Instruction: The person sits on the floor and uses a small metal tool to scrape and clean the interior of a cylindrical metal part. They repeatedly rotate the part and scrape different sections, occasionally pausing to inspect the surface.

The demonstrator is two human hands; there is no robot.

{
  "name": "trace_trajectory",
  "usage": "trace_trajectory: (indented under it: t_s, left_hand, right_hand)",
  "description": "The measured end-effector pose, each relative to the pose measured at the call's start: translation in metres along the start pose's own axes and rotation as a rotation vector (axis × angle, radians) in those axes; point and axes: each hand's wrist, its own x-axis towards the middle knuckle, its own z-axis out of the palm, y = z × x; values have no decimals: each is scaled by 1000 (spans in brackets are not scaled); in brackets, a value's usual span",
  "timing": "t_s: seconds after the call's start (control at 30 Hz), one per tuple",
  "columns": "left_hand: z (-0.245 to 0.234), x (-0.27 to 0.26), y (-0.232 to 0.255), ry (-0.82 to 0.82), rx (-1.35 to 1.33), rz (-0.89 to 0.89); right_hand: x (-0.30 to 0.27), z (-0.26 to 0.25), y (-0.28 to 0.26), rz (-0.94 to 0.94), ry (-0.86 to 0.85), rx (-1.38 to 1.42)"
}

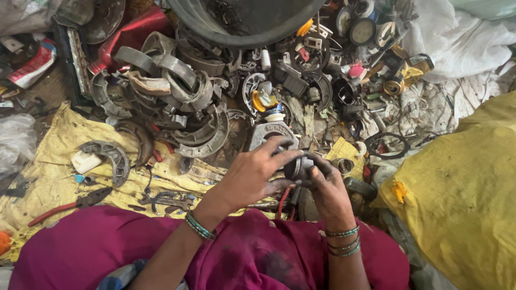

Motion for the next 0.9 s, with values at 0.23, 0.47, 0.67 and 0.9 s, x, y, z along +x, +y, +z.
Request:
trace_trajectory:
  t_s: [0.23, 0.47, 0.67, 0.9]
  left_hand:
    - [-1, 0, 5, 12, 169, 66]
    - [1, 1, 6, 30, 199, 82]
    - [0, 1, 5, 35, 189, 95]
    - [4, 0, 3, 42, 192, 116]
  right_hand:
    - [3, -5, 9, -12, 16, -93]
    - [5, -10, 19, -6, 70, -80]
    - [8, -5, 17, 39, 102, -8]
    - [7, -8, 19, 87, 106, 21]
